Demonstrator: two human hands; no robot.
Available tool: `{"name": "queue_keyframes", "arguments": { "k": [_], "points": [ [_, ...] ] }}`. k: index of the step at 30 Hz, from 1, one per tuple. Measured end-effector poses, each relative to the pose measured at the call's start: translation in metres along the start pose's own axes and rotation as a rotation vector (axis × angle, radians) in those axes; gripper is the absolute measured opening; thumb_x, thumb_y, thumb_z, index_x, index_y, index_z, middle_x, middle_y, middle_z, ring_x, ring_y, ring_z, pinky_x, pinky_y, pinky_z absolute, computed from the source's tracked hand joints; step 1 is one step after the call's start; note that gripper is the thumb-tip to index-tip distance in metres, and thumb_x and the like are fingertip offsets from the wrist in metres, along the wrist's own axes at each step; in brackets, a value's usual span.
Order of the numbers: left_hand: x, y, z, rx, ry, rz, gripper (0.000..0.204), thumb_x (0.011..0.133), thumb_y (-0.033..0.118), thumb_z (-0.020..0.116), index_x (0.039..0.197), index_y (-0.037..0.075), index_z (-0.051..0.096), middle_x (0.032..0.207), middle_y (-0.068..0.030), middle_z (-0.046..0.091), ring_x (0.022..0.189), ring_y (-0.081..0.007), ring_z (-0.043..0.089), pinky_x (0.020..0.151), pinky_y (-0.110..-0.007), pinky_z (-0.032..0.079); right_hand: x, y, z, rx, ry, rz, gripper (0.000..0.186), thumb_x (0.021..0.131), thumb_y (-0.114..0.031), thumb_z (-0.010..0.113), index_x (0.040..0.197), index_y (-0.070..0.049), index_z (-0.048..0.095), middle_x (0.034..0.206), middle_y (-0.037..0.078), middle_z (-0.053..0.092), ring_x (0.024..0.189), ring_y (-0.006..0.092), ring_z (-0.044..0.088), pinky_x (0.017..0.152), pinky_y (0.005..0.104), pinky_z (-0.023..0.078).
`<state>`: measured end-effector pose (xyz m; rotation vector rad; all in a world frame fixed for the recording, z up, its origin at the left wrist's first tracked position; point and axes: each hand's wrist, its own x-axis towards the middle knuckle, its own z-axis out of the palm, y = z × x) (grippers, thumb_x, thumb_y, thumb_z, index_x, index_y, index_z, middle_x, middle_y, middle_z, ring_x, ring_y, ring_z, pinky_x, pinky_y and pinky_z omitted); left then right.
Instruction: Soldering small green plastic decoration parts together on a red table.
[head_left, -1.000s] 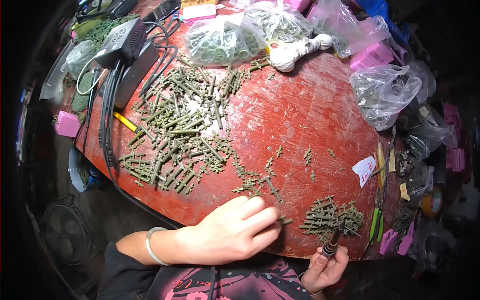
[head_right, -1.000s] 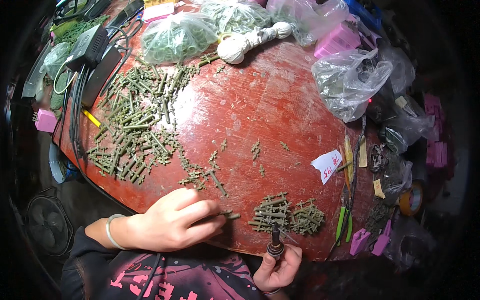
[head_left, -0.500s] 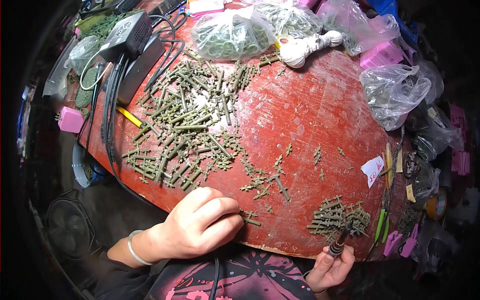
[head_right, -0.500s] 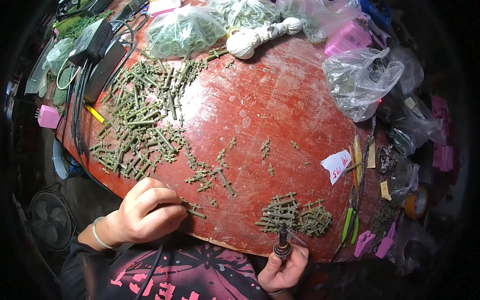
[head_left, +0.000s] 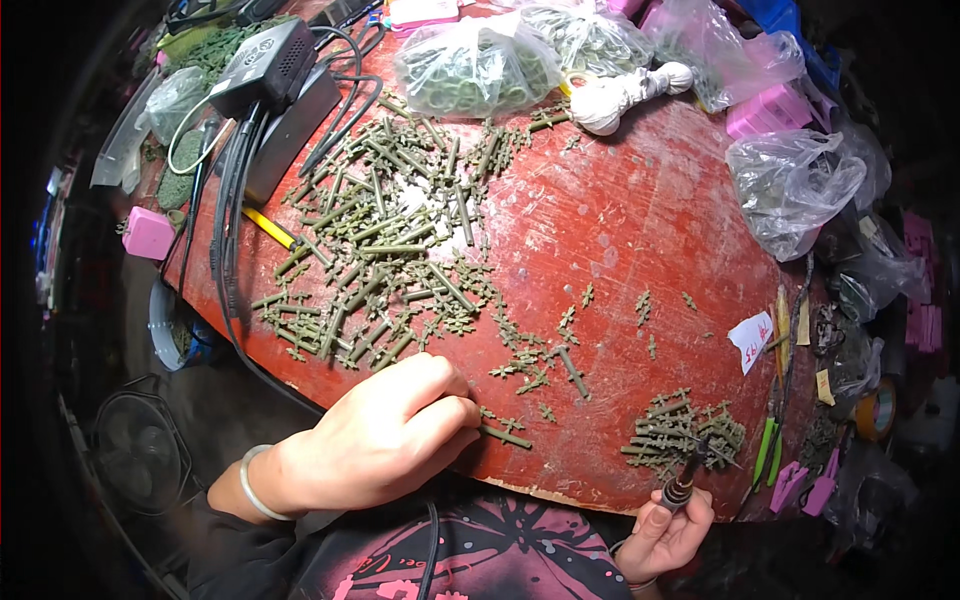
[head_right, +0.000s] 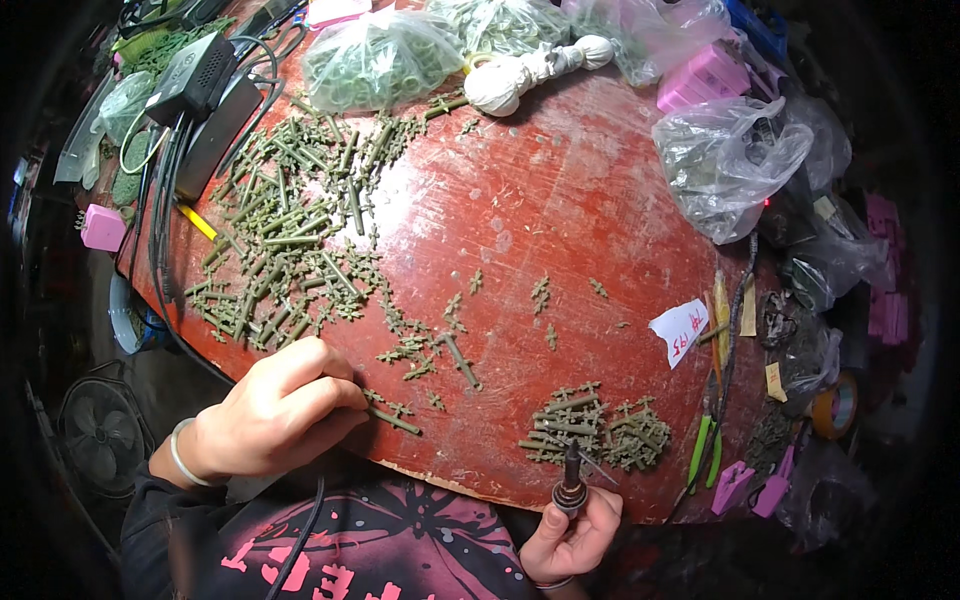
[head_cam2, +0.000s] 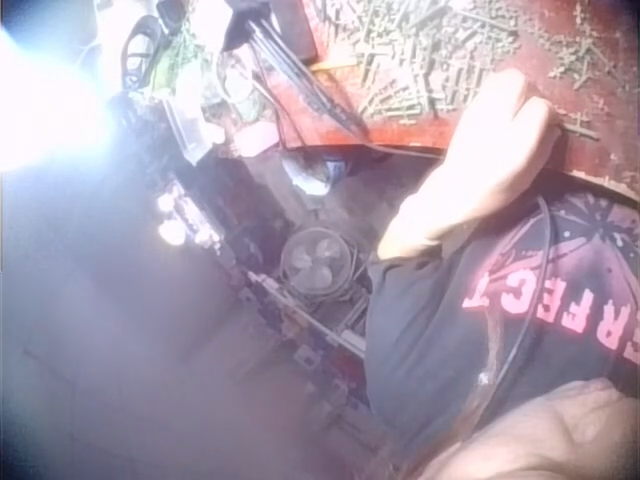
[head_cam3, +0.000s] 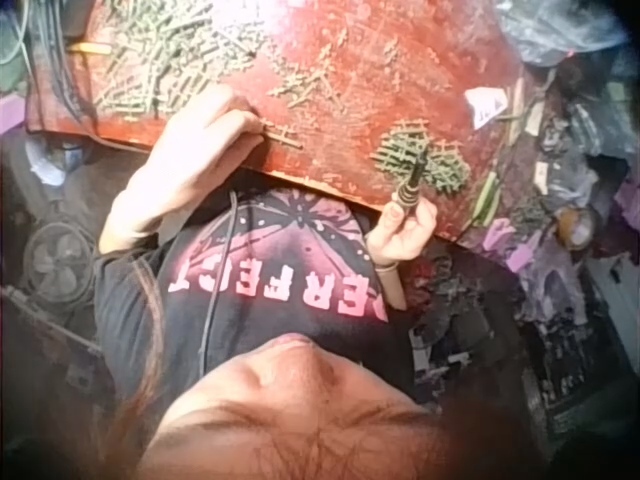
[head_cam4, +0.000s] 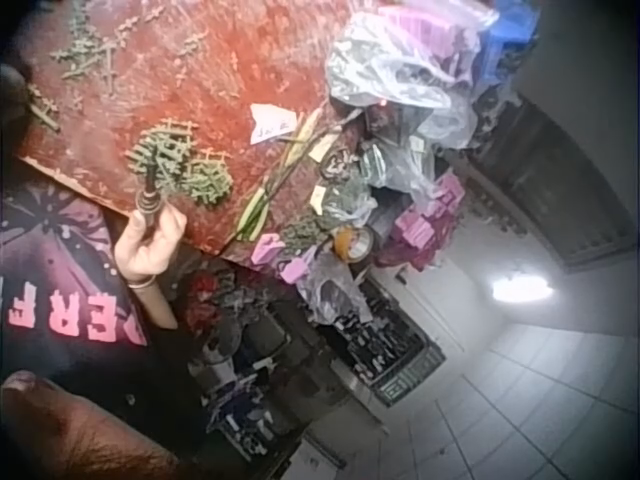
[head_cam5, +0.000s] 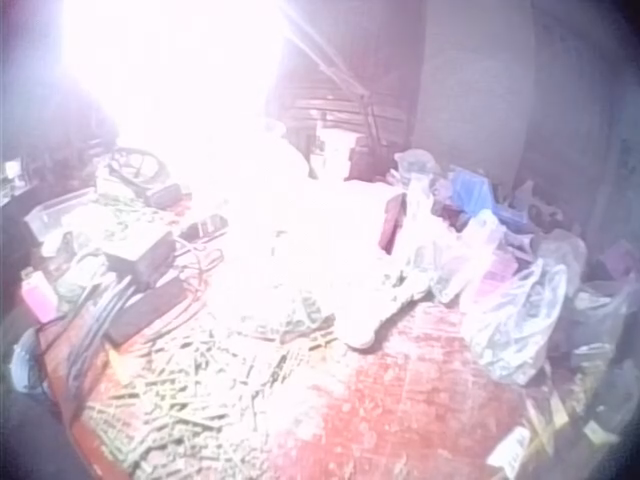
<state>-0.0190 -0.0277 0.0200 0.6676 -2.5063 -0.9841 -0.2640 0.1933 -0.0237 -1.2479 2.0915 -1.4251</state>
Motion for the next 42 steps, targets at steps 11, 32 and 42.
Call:
{"name": "queue_keyframes", "arguments": {
  "k": [11, 32, 42],
  "points": [
    [0.013, 0.003, -0.004, -0.030, -0.079, -0.058, 0.030, 0.079, 0.003, 0.080, 0.103, 0.001, 0.063, 0.096, -0.0130, 0.058, 0.085, -0.0300, 0.061, 0.072, -0.039, 0.052, 0.000, 0.000, -0.001, -0.004, 0.006, 0.006, 0.035, 0.103, -0.022, 0.060, 0.117, 0.009, 0.050, 0.101, 0.012, 0.050, 0.081, 0.0153, 0.050, 0.066, 0.0252, 0.041],
    [0.002, -0.004, 0.025, 0.233, 0.143, 0.287, 0.036, 0.071, 0.004, 0.078, 0.106, -0.001, 0.071, 0.098, -0.0125, 0.065, 0.082, -0.0239, 0.064, 0.068, -0.034, 0.052, 0.024, -0.013, 0.007, -0.262, -0.084, -0.319, 0.037, 0.094, -0.025, 0.076, 0.114, 0.004, 0.064, 0.093, 0.013, 0.060, 0.070, 0.0179, 0.059, 0.053, 0.0271, 0.047],
    [0.004, -0.005, 0.014, -0.129, 0.082, 0.066, 0.028, 0.075, -0.003, 0.081, 0.100, 0.001, 0.069, 0.094, -0.0101, 0.059, 0.082, -0.0250, 0.062, 0.069, -0.034, 0.052, 0.028, -0.020, 0.005, -0.295, -0.189, -0.298, 0.034, 0.095, -0.021, 0.074, 0.114, 0.005, 0.063, 0.092, 0.014, 0.061, 0.074, 0.0210, 0.059, 0.060, 0.0298, 0.048]
  ]
}}
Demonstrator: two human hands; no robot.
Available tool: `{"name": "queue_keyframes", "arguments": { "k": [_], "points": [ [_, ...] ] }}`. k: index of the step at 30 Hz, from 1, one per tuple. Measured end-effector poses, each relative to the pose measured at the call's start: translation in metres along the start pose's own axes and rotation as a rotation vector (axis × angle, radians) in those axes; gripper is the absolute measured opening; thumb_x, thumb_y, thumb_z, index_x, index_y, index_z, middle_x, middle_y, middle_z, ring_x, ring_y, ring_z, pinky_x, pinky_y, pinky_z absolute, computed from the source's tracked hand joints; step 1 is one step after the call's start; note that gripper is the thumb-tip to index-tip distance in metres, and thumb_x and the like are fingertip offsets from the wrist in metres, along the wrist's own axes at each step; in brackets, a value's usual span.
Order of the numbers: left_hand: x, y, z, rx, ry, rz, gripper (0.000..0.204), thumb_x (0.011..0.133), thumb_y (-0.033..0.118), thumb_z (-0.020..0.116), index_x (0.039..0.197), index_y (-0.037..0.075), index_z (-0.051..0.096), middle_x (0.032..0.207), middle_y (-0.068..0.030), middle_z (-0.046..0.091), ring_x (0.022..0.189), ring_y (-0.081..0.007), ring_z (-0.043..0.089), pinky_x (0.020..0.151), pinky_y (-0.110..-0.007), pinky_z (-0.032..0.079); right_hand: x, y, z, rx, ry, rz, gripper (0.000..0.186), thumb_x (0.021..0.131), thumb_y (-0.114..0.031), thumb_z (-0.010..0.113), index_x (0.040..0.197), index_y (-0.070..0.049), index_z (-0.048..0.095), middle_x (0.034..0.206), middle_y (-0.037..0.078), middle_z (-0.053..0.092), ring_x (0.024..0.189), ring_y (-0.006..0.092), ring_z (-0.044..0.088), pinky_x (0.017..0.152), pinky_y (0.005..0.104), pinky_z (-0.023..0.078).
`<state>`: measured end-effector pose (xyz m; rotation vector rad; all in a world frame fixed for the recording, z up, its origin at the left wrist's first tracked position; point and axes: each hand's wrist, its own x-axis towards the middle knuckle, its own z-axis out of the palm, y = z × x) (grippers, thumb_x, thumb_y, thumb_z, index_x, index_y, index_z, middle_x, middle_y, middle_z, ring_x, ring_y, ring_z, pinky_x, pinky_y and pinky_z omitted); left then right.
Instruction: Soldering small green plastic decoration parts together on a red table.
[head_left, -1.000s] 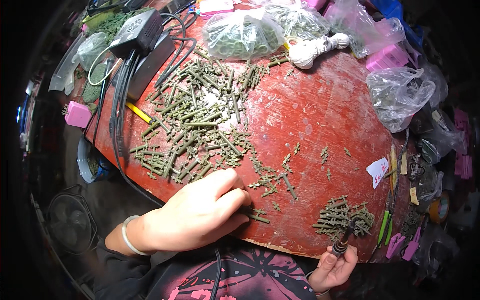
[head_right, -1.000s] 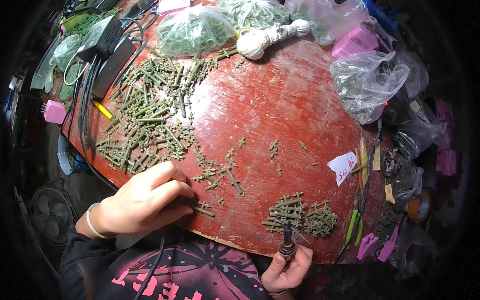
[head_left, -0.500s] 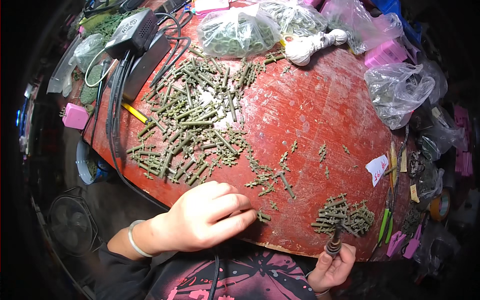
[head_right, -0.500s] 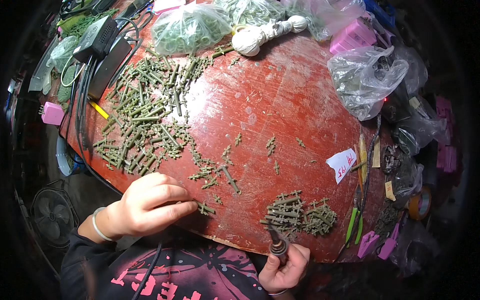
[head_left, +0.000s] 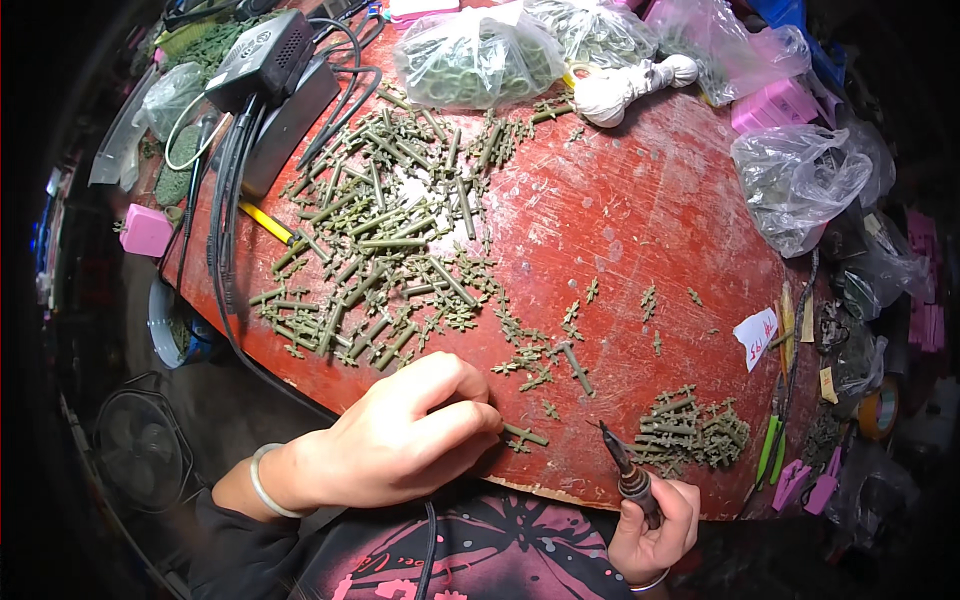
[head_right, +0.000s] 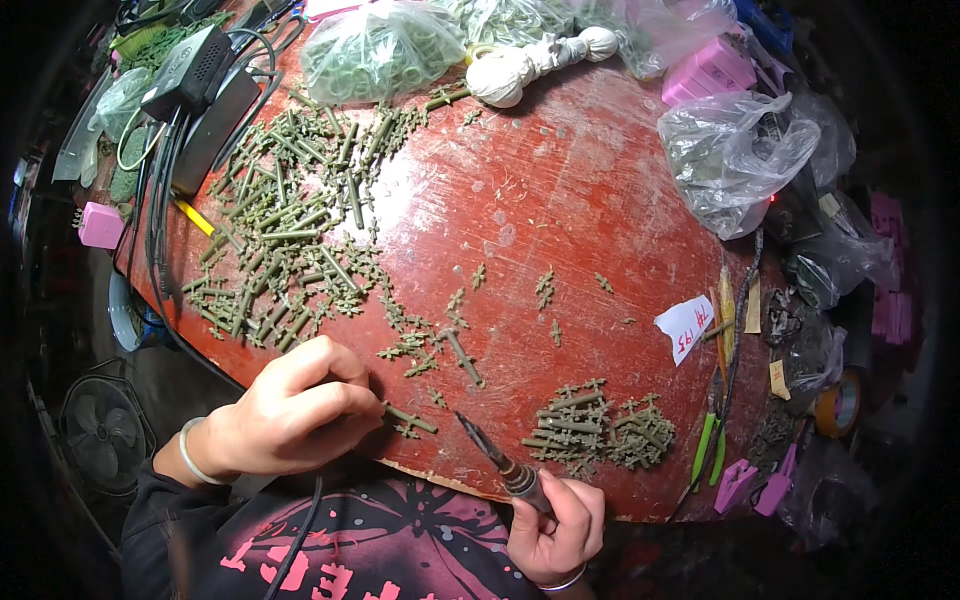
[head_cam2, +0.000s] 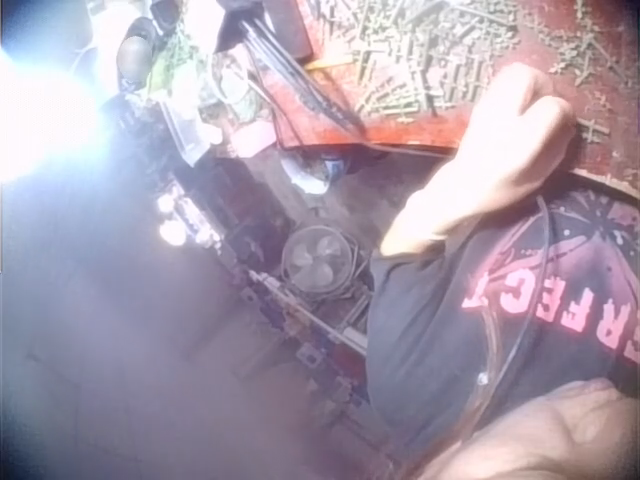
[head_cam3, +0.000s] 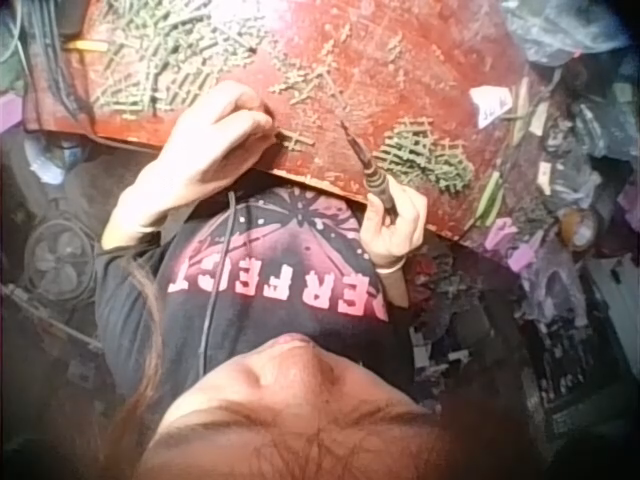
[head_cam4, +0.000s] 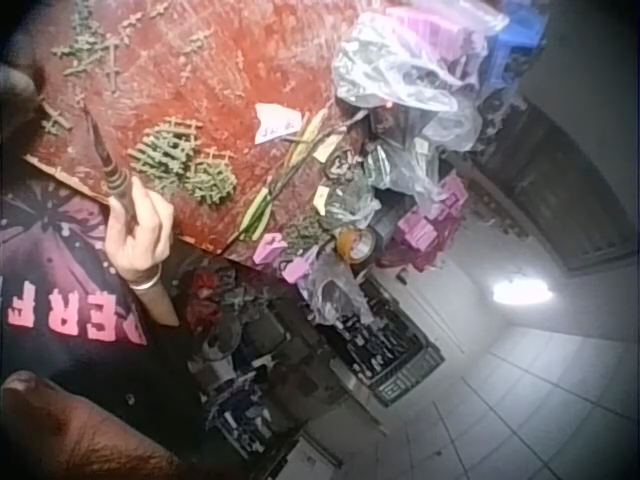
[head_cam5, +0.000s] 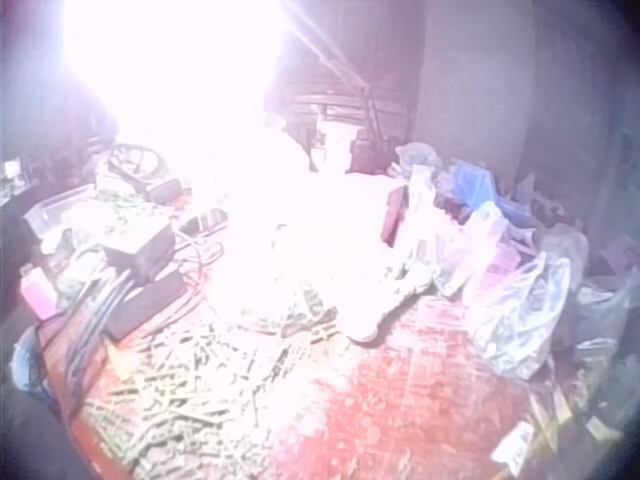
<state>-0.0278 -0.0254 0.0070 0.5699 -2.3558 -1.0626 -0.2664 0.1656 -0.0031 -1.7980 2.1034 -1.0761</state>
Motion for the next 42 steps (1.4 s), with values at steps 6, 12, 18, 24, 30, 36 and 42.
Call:
{"name": "queue_keyframes", "arguments": {
  "k": [6, 12, 18, 24, 30, 36, 42],
  "points": [
    [-0.002, 0.008, -0.003, 0.049, -0.025, -0.071, 0.032, 0.073, 0.001, 0.085, 0.099, 0.001, 0.068, 0.092, -0.0098, 0.057, 0.080, -0.0243, 0.060, 0.067, -0.033, 0.051, 0.001, 0.001, -0.001, 0.003, -0.009, -0.025, 0.036, 0.093, -0.020, 0.076, 0.117, 0.004, 0.065, 0.094, 0.013, 0.061, 0.073, 0.0194, 0.061, 0.057, 0.0276, 0.050],
    [-0.004, 0.007, 0.002, 0.112, 0.022, -0.059, 0.034, 0.072, 0.001, 0.085, 0.102, 0.001, 0.068, 0.094, -0.0095, 0.058, 0.079, -0.0240, 0.059, 0.068, -0.034, 0.050, 0.003, 0.000, -0.002, 0.011, -0.028, -0.027, 0.035, 0.092, -0.018, 0.077, 0.117, 0.005, 0.065, 0.096, 0.014, 0.061, 0.075, 0.0202, 0.062, 0.060, 0.0280, 0.052],
    [0.003, 0.004, 0.012, 0.133, 0.061, 0.052, 0.031, 0.074, -0.001, 0.080, 0.102, 0.002, 0.070, 0.095, -0.0077, 0.060, 0.076, -0.0229, 0.057, 0.067, -0.033, 0.047, 0.003, 0.001, -0.002, 0.005, -0.027, -0.037, 0.035, 0.091, -0.017, 0.078, 0.116, 0.005, 0.066, 0.094, 0.014, 0.062, 0.074, 0.0209, 0.063, 0.060, 0.0292, 0.052],
    [0.006, 0.003, 0.017, 0.191, 0.031, 0.038, 0.030, 0.073, -0.002, 0.077, 0.102, 0.000, 0.068, 0.098, -0.0110, 0.062, 0.077, -0.0243, 0.058, 0.066, -0.035, 0.047, 0.005, -0.001, -0.004, -0.044, -0.074, -0.045, 0.035, 0.089, -0.017, 0.080, 0.114, 0.003, 0.067, 0.093, 0.012, 0.062, 0.072, 0.0229, 0.064, 0.060, 0.0316, 0.052],
    [0.015, 0.000, 0.010, 0.274, -0.074, 0.097, 0.032, 0.073, 0.004, 0.073, 0.104, -0.001, 0.067, 0.102, -0.0144, 0.064, 0.079, -0.0265, 0.059, 0.068, -0.036, 0.050, 0.004, 0.000, -0.004, -0.068, -0.098, -0.031, 0.035, 0.086, -0.015, 0.081, 0.114, 0.002, 0.069, 0.093, 0.012, 0.062, 0.072, 0.0233, 0.064, 0.059, 0.0327, 0.053],
    [0.020, 0.000, 0.006, 0.304, -0.108, 0.133, 0.034, 0.072, 0.006, 0.069, 0.104, -0.003, 0.068, 0.104, -0.0157, 0.064, 0.081, -0.0265, 0.060, 0.068, -0.036, 0.051, 0.008, -0.002, -0.006, -0.056, -0.120, -0.016, 0.034, 0.085, -0.014, 0.082, 0.113, 0.001, 0.070, 0.092, 0.011, 0.061, 0.071, 0.0231, 0.064, 0.059, 0.0328, 0.053],
    [0.020, -0.001, 0.006, 0.314, -0.103, 0.150, 0.036, 0.070, 0.008, 0.067, 0.104, -0.004, 0.069, 0.105, -0.0156, 0.065, 0.080, -0.0256, 0.059, 0.067, -0.035, 0.050, 0.012, -0.005, -0.009, -0.066, -0.195, -0.041, 0.029, 0.089, -0.009, 0.075, 0.114, 0.005, 0.066, 0.096, 0.016, 0.061, 0.076, 0.0221, 0.062, 0.061, 0.0301, 0.052]
  ]
}}
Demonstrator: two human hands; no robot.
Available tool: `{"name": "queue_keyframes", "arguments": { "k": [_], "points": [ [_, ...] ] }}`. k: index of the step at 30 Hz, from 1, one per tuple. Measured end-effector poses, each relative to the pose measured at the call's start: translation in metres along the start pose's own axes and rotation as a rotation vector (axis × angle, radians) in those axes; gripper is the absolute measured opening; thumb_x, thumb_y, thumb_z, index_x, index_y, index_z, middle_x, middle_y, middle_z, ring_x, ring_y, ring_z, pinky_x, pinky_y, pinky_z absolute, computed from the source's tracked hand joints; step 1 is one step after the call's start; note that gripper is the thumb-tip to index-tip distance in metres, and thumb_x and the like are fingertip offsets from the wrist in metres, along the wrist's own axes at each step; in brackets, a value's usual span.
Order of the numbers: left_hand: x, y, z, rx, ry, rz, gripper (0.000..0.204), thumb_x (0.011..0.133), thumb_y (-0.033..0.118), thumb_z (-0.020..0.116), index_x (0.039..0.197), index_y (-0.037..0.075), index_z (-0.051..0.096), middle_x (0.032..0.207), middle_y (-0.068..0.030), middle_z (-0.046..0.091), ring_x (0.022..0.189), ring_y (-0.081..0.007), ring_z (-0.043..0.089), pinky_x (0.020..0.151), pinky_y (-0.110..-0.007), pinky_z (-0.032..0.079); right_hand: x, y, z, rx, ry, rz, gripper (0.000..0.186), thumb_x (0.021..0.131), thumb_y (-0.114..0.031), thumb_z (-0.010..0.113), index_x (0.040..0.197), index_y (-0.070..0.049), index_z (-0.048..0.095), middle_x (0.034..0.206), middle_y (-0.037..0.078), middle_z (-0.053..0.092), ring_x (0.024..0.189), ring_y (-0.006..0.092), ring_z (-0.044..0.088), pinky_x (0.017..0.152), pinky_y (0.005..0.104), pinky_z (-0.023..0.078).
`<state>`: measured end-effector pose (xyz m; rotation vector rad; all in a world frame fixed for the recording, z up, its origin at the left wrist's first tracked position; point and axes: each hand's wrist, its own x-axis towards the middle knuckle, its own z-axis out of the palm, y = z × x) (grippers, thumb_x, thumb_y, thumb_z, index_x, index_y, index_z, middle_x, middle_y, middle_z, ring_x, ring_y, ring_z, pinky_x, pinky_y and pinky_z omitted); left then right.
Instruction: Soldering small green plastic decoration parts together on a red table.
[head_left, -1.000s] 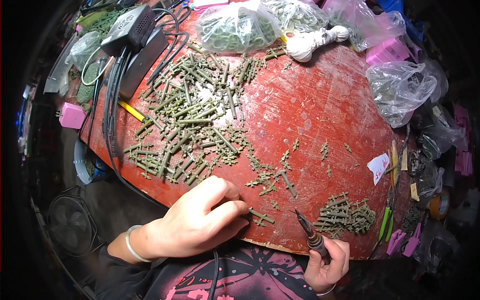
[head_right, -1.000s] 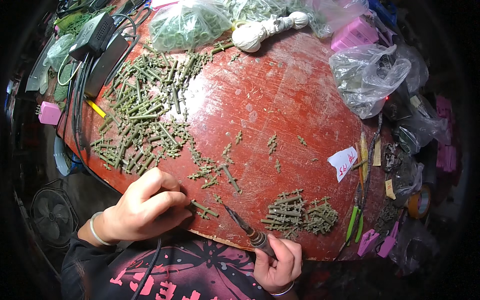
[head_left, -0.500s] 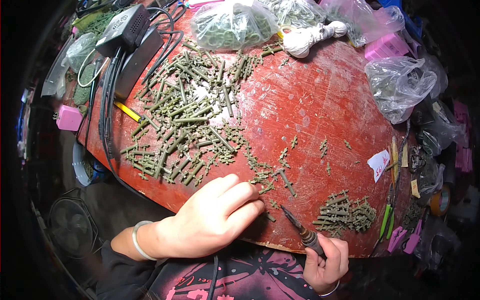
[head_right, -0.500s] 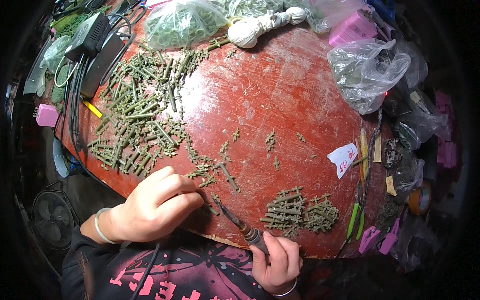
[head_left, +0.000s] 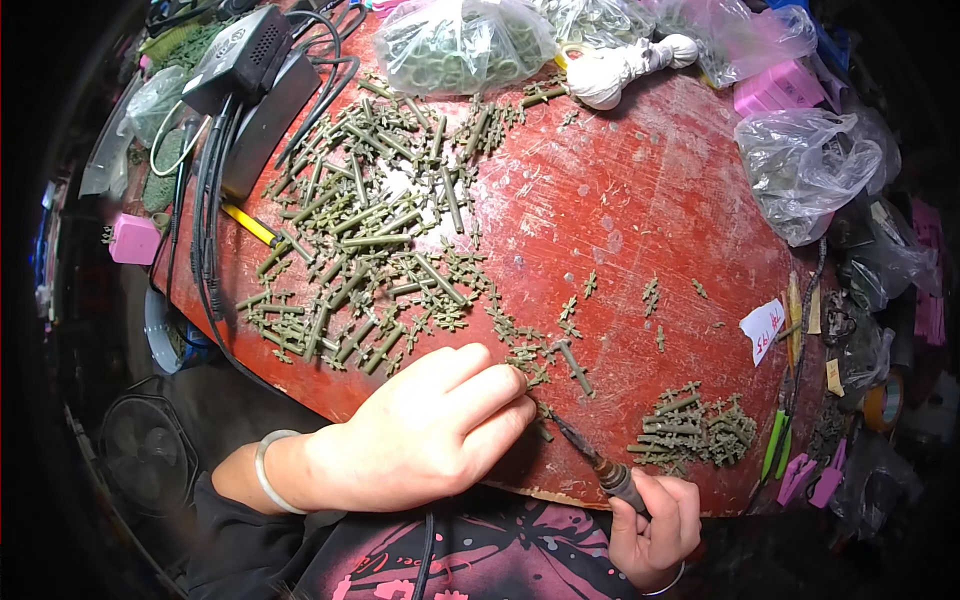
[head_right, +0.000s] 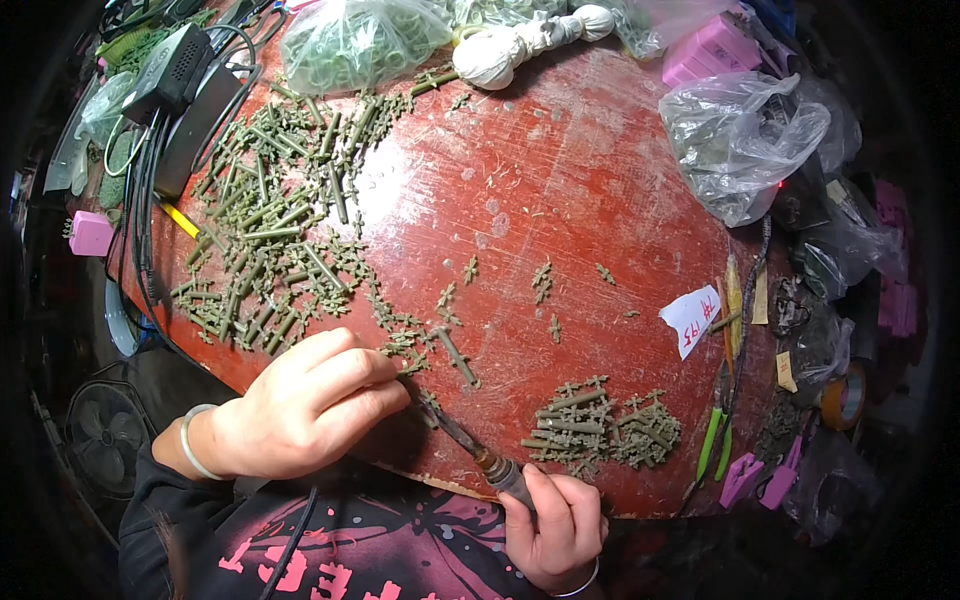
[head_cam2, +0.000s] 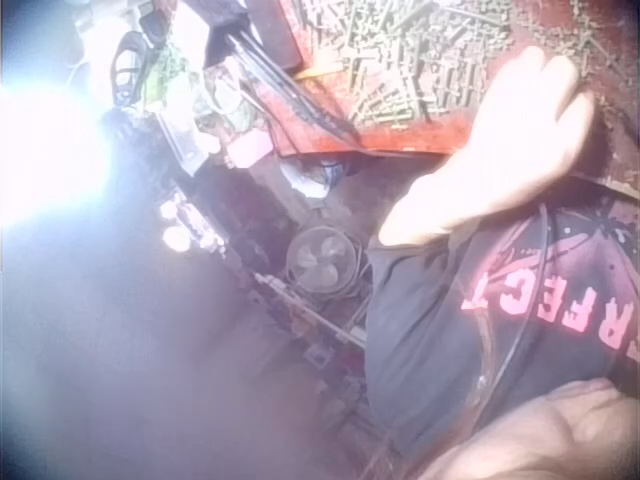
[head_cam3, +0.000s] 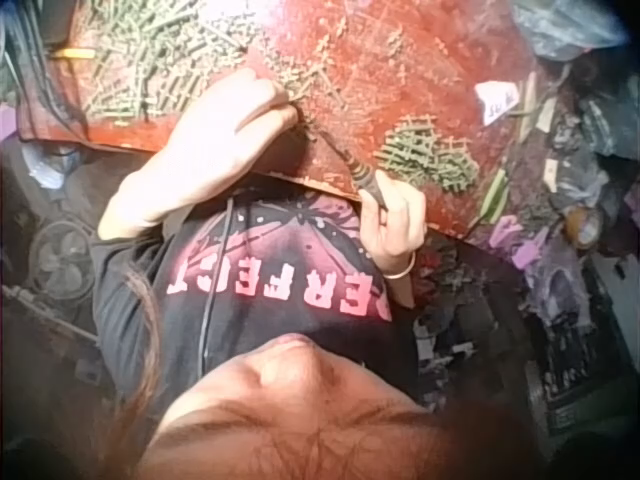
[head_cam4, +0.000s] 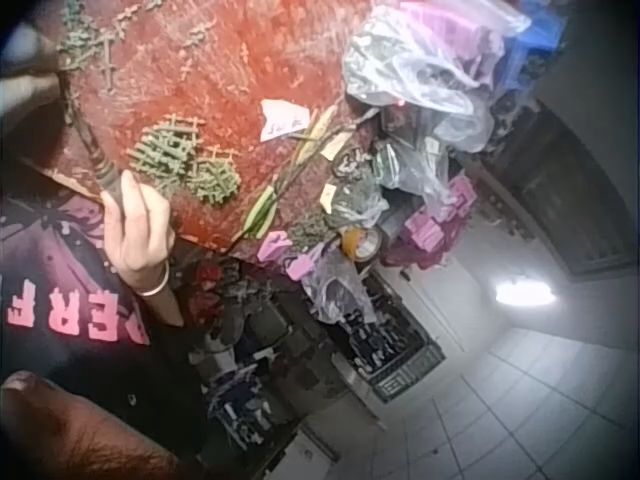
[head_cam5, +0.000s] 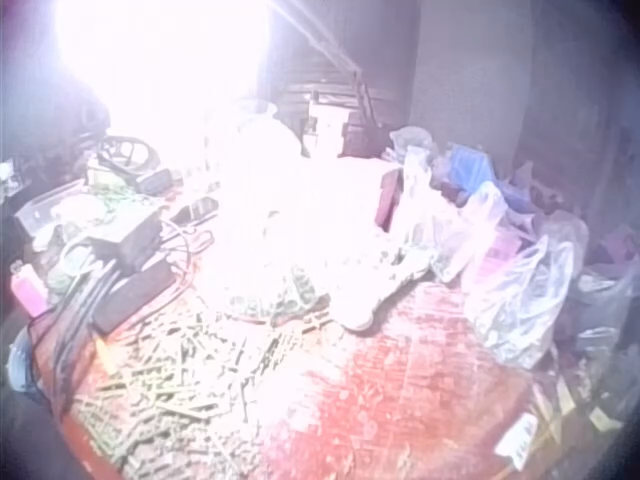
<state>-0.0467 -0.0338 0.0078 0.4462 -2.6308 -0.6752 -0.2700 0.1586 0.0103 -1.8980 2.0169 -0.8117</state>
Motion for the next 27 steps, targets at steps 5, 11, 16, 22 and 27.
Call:
{"name": "queue_keyframes", "arguments": {
  "k": [5, 11, 16, 22, 27],
  "points": [
    [0.006, 0.007, -0.008, 0.069, -0.052, 0.011, 0.037, 0.068, 0.011, 0.067, 0.102, -0.004, 0.070, 0.104, -0.0154, 0.064, 0.079, -0.0238, 0.058, 0.064, -0.034, 0.049, 0.000, 0.002, 0.000, 0.000, 0.000, -0.007, 0.029, 0.089, -0.008, 0.075, 0.114, 0.005, 0.066, 0.095, 0.016, 0.062, 0.076, 0.0224, 0.062, 0.061, 0.0302, 0.052],
    [0.003, 0.008, -0.004, 0.117, -0.005, 0.066, 0.040, 0.063, 0.013, 0.066, 0.099, -0.004, 0.069, 0.100, -0.0147, 0.064, 0.075, -0.0222, 0.057, 0.061, -0.034, 0.047, 0.001, 0.001, 0.000, 0.012, 0.011, 0.002, 0.029, 0.090, -0.009, 0.075, 0.114, 0.006, 0.066, 0.094, 0.016, 0.062, 0.076, 0.0221, 0.061, 0.061, 0.0299, 0.051],
    [0.003, 0.010, -0.003, 0.113, -0.028, 0.067, 0.039, 0.062, 0.013, 0.066, 0.097, -0.005, 0.070, 0.097, -0.0135, 0.062, 0.077, -0.0223, 0.060, 0.062, -0.033, 0.049, -0.002, 0.003, 0.001, 0.007, 0.003, 0.002, 0.029, 0.090, -0.011, 0.075, 0.113, 0.005, 0.067, 0.093, 0.015, 0.062, 0.076, 0.0217, 0.061, 0.060, 0.0298, 0.050],
    [0.006, 0.011, -0.001, 0.135, -0.005, 0.074, 0.037, 0.062, 0.013, 0.067, 0.095, -0.005, 0.070, 0.095, -0.0119, 0.062, 0.082, -0.0219, 0.063, 0.062, -0.033, 0.049, 0.000, 0.004, 0.003, -0.032, 0.045, -0.011, 0.032, 0.084, -0.016, 0.082, 0.109, 0.001, 0.072, 0.090, 0.010, 0.061, 0.068, 0.0231, 0.065, 0.056, 0.0333, 0.055],
    [0.007, 0.013, -0.002, 0.146, -0.009, 0.062, 0.037, 0.062, 0.013, 0.067, 0.094, -0.005, 0.070, 0.095, -0.0116, 0.062, 0.082, -0.0215, 0.062, 0.062, -0.032, 0.048, 0.001, 0.002, 0.000, -0.013, -0.006, -0.007, 0.030, 0.090, -0.012, 0.076, 0.114, 0.004, 0.067, 0.094, 0.015, 0.062, 0.075, 0.0222, 0.061, 0.059, 0.0300, 0.050]
  ]
}}
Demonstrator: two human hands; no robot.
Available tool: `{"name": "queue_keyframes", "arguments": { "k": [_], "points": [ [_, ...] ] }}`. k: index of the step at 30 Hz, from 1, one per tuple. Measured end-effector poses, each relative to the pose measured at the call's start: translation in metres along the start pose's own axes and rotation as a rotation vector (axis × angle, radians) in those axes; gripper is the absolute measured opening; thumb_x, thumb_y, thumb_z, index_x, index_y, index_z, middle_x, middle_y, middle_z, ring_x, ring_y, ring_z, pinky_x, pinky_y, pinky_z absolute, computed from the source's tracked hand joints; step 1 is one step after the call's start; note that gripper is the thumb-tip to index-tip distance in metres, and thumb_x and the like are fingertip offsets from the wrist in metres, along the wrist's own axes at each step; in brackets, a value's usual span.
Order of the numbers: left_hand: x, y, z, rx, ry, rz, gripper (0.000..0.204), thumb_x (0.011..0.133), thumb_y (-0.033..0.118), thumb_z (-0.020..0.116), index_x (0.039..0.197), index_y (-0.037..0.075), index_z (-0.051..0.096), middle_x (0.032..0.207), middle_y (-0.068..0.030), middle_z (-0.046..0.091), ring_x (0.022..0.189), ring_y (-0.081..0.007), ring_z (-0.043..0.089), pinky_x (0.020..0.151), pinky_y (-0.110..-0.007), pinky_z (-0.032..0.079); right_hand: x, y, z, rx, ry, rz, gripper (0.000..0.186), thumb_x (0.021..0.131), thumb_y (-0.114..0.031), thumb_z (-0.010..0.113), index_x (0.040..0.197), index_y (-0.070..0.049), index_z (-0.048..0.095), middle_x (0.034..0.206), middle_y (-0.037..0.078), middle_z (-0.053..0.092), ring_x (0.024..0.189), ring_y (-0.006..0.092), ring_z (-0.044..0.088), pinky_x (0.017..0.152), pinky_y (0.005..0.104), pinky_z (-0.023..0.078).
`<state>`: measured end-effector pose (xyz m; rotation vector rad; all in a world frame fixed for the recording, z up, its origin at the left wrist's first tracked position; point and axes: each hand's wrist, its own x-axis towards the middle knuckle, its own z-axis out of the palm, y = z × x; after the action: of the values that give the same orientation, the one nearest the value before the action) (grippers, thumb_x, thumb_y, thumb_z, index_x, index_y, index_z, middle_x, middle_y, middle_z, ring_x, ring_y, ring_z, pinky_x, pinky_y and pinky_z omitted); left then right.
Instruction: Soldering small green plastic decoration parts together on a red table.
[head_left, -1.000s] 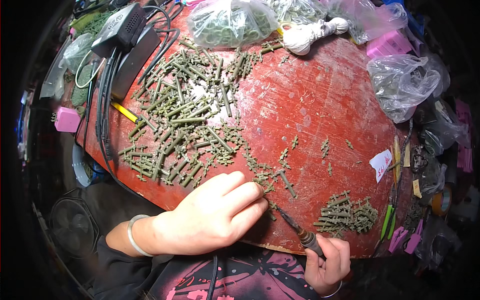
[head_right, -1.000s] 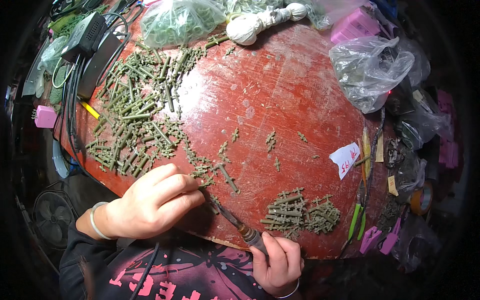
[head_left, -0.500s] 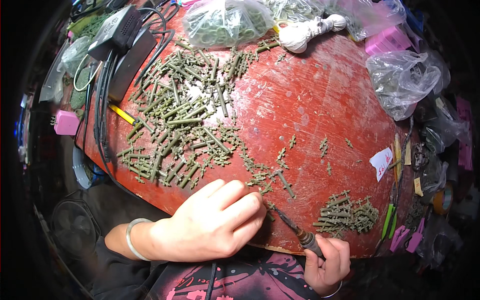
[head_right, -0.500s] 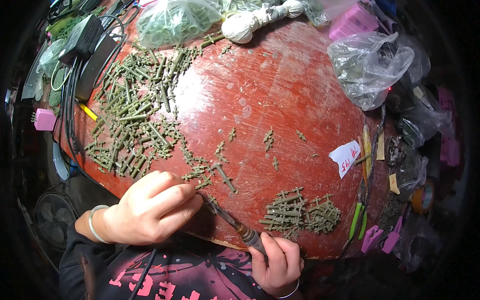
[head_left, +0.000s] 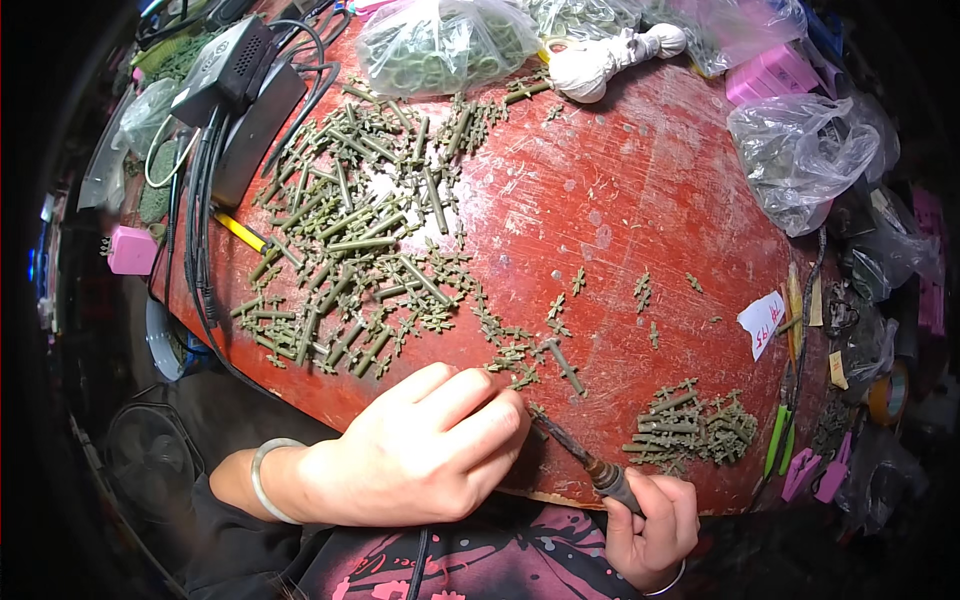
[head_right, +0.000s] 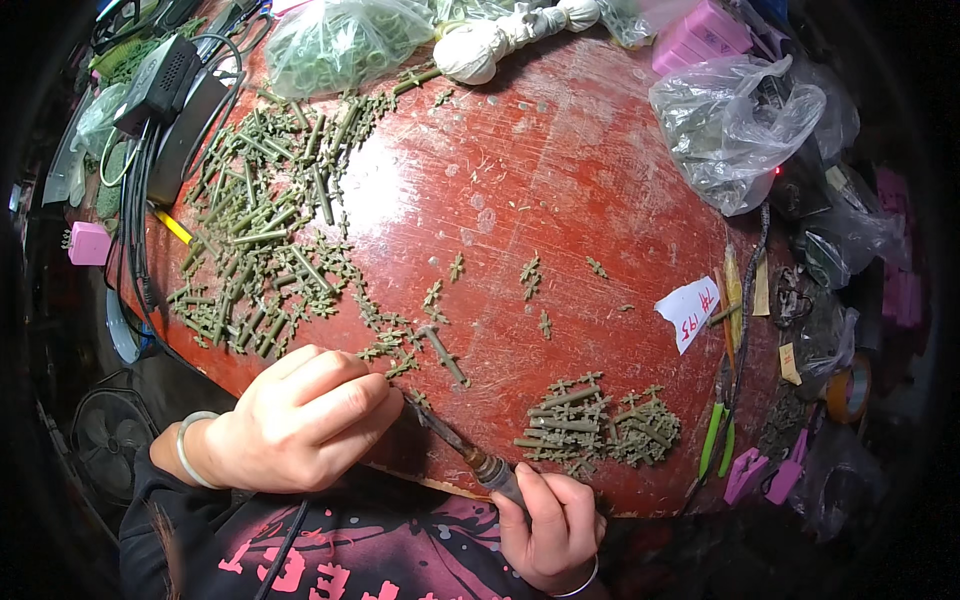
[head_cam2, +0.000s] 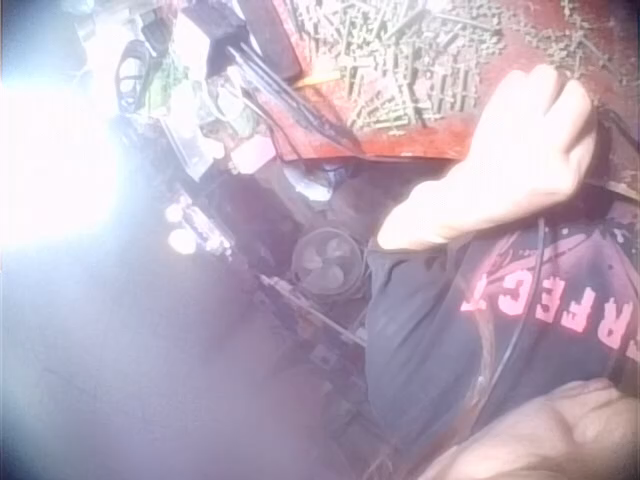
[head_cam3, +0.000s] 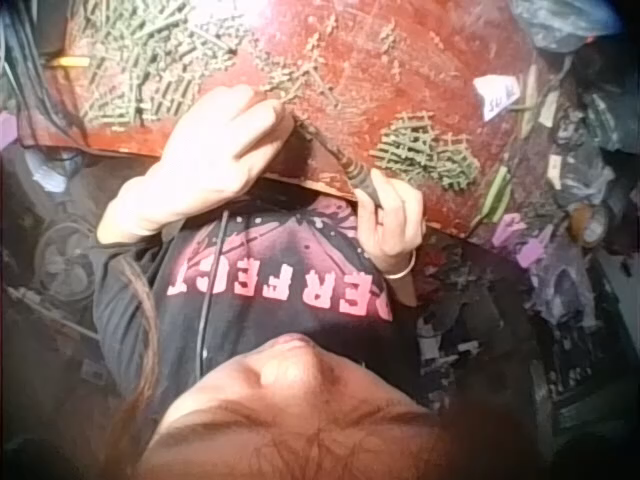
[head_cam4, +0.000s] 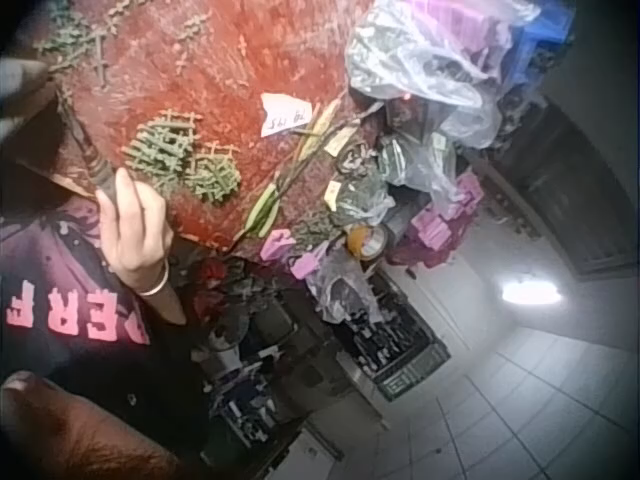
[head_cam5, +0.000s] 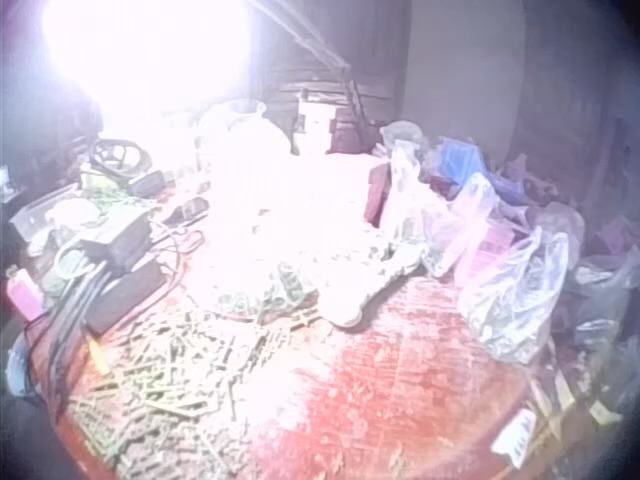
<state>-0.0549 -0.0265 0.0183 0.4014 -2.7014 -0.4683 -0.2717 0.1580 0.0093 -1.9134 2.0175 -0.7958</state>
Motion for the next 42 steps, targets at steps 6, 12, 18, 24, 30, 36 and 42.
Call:
{"name": "queue_keyframes", "arguments": {
  "k": [6, 12, 18, 24, 30, 36, 42],
  "points": [
    [0.0013, 0.0008, -0.0006, 0.033, -0.010, 0.008, 0.036, 0.063, 0.014, 0.067, 0.094, -0.005, 0.070, 0.093, -0.0103, 0.061, 0.081, -0.0207, 0.062, 0.062, -0.032, 0.047, 0.0006, 0.0005, -0.0001, -0.009, -0.001, -0.012, 0.030, 0.090, -0.013, 0.075, 0.114, 0.004, 0.067, 0.093, 0.015, 0.063, 0.073, 0.0220, 0.061, 0.058, 0.0297, 0.050],
    [0.0030, 0.0018, -0.0030, 0.053, -0.031, 0.012, 0.035, 0.064, 0.013, 0.068, 0.094, -0.004, 0.070, 0.093, -0.0097, 0.061, 0.082, -0.0202, 0.062, 0.062, -0.032, 0.046, 0.0016, 0.0008, 0.0002, -0.009, -0.001, -0.022, 0.030, 0.091, -0.013, 0.075, 0.114, 0.004, 0.067, 0.093, 0.015, 0.062, 0.072, 0.0217, 0.061, 0.057, 0.0297, 0.050],
    [0.0035, 0.0026, -0.0032, 0.045, -0.039, 0.002, 0.034, 0.065, 0.012, 0.069, 0.094, -0.004, 0.071, 0.093, -0.0087, 0.060, 0.082, -0.0198, 0.062, 0.062, -0.032, 0.044, 0.0007, 0.0005, -0.0001, -0.007, -0.007, -0.016, 0.030, 0.091, -0.013, 0.075, 0.114, 0.005, 0.067, 0.093, 0.015, 0.062, 0.073, 0.0224, 0.061, 0.058, 0.0300, 0.050],
    [0.0046, 0.0045, -0.0040, 0.048, -0.059, -0.007, 0.034, 0.065, 0.012, 0.071, 0.094, -0.005, 0.070, 0.092, -0.0081, 0.059, 0.082, -0.0200, 0.061, 0.063, -0.032, 0.045, 0.0008, 0.0006, -0.0001, 0.000, -0.004, -0.016, 0.030, 0.091, -0.013, 0.075, 0.113, 0.005, 0.066, 0.094, 0.016, 0.062, 0.075, 0.0234, 0.062, 0.060, 0.0308, 0.051],
    [0.0069, 0.0065, -0.0060, 0.034, -0.072, -0.026, 0.033, 0.065, 0.011, 0.072, 0.094, -0.005, 0.070, 0.092, -0.0083, 0.060, 0.083, -0.0207, 0.062, 0.063, -0.033, 0.046, -0.0046, 0.0008, 0.0033, 0.046, 0.042, 0.028, 0.030, 0.092, -0.013, 0.074, 0.113, 0.006, 0.065, 0.094, 0.016, 0.062, 0.075, 0.0233, 0.062, 0.061, 0.0310, 0.052],
    [0.0075, 0.0069, -0.0047, 0.036, -0.071, -0.030, 0.031, 0.066, 0.009, 0.073, 0.093, -0.005, 0.070, 0.092, -0.0090, 0.060, 0.082, -0.0212, 0.062, 0.064, -0.033, 0.047, -0.0020, 0.0024, 0.0013, 0.049, 0.024, 0.021, 0.031, 0.092, -0.014, 0.074, 0.113, 0.007, 0.065, 0.094, 0.016, 0.063, 0.076, 0.0235, 0.062, 0.063, 0.0310, 0.052],
    [0.0087, 0.0074, -0.0059, 0.034, -0.083, -0.030, 0.031, 0.065, 0.009, 0.073, 0.093, -0.005, 0.070, 0.092, -0.0092, 0.060, 0.081, -0.0211, 0.062, 0.064, -0.033, 0.047, -0.0026, 0.0032, 0.0009, 0.047, 0.023, 0.019, 0.032, 0.093, -0.015, 0.075, 0.113, 0.007, 0.065, 0.094, 0.016, 0.063, 0.077, 0.0237, 0.062, 0.063, 0.0312, 0.052]
  ]
}}
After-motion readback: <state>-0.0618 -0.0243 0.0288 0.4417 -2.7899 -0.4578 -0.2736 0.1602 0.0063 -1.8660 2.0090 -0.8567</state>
